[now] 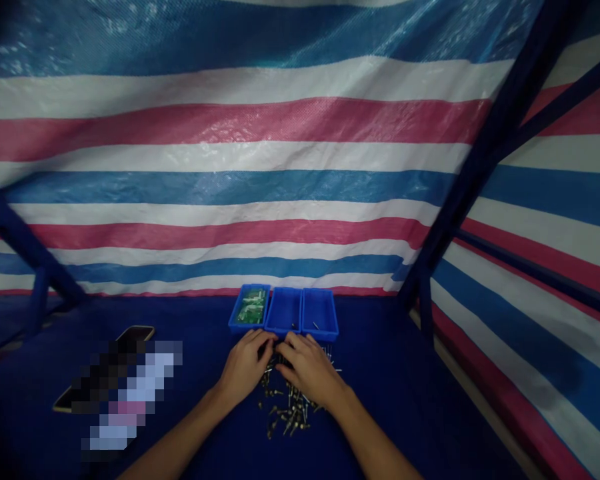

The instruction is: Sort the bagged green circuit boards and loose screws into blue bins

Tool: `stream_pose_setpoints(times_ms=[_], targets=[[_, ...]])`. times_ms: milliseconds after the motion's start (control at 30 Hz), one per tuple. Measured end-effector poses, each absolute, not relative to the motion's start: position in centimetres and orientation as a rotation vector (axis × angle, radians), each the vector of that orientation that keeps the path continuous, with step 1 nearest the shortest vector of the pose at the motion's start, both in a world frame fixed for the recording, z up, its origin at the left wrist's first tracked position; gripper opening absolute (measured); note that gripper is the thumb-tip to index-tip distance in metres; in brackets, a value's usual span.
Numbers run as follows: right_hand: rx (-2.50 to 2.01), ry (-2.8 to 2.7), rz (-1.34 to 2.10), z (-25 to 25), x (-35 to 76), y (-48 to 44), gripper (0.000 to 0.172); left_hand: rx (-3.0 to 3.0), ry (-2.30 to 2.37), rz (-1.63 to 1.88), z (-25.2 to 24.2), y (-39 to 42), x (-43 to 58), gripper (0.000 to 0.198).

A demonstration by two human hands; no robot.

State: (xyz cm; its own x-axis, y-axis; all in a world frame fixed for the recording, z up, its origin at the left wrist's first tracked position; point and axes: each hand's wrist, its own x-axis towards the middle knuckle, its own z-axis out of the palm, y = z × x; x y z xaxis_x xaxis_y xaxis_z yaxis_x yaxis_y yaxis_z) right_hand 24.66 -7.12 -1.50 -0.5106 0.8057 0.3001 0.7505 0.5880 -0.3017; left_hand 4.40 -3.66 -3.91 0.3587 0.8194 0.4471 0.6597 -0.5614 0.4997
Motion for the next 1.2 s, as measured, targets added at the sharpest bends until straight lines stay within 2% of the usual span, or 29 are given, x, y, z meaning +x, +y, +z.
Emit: stream_pose_setpoints(times_ms=[300,500,700,1000,1200], targets=[[-1.255,-2.441,0.209,-1.3,24.7,-7.0,0.007,2.375,1.311,0.975,-3.7,-3.7,4.4,0.024],[-1.274,-2.407,0.225,-1.7,24.6,-7.1,0.02,2.379,1.312,0.968,-3.7,-3.8,4.3,0.024],[-1.263,-2.416,0.279,-1.9,24.5,-7.0,0.01,2.379,1.31,0.975,-3.9,-3.7,4.3,0.024],[-1.277,-2.383,0.338,-2.3,24.7,-6.9,0.018,2.371,1.301,0.964,-3.5,-3.9,4.4,0.025],[-1.257,-2.381,0.354,-2.4,24.7,-6.9,0.013,2.375,1.3,0.975,-3.6,-3.9,4.4,0.025]])
